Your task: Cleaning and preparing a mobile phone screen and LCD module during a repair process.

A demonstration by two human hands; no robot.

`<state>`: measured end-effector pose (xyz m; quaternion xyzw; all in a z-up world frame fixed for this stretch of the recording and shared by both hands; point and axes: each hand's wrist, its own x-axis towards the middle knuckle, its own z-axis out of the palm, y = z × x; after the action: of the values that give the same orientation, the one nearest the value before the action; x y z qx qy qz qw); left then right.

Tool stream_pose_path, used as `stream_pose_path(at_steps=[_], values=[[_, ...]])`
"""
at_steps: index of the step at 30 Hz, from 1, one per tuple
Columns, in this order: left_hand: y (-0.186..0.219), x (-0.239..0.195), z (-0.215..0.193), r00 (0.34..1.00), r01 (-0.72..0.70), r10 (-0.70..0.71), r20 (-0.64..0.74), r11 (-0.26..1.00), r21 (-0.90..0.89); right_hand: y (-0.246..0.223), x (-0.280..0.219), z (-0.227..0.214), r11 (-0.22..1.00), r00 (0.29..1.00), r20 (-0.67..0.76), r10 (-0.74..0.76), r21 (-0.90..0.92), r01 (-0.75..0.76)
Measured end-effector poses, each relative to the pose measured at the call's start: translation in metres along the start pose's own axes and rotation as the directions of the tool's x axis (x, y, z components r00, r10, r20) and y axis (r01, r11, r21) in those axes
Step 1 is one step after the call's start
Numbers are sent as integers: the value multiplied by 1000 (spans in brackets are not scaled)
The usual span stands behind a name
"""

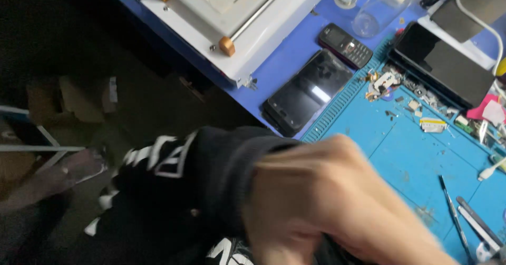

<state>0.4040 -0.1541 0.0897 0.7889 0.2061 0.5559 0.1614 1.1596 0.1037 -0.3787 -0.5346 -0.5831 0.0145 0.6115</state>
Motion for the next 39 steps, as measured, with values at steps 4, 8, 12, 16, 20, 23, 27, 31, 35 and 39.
stream_pose_path(at_steps=[4,8,12,16,20,23,27,31,35,39], values=[[-26,9,132,986,98,-24,165,881,-462,-1,-23,-55,998,1000,4,20,-55,-20],[-24,13,186,968,151,19,250,751,-643,-42,-48,-57,997,999,-31,43,-63,-45],[-14,7,174,986,37,70,151,795,-605,-199,-53,-13,997,997,-48,56,-43,-58],[-2,5,141,987,-64,138,79,800,-596,-303,-25,26,994,997,59,-42,105,36],[-7,11,114,973,-169,230,23,777,-606,-343,-37,10,987,993,99,-62,156,46],[-9,21,95,946,-300,313,-85,745,-596,-354,-30,-2,991,971,196,-133,40,128],[-5,-8,94,985,-108,163,63,850,-516,-341,-18,-15,947,941,261,-218,-177,268],[-18,-25,96,957,120,-177,230,963,243,-350,-27,-10,938,916,283,-284,-116,327],[-38,-21,64,960,208,-269,-72,522,827,-337,-39,-10,982,966,217,-140,-92,163],[-70,-16,50,946,232,-289,-146,292,928,-332,-42,-6,975,954,200,-222,21,223]])
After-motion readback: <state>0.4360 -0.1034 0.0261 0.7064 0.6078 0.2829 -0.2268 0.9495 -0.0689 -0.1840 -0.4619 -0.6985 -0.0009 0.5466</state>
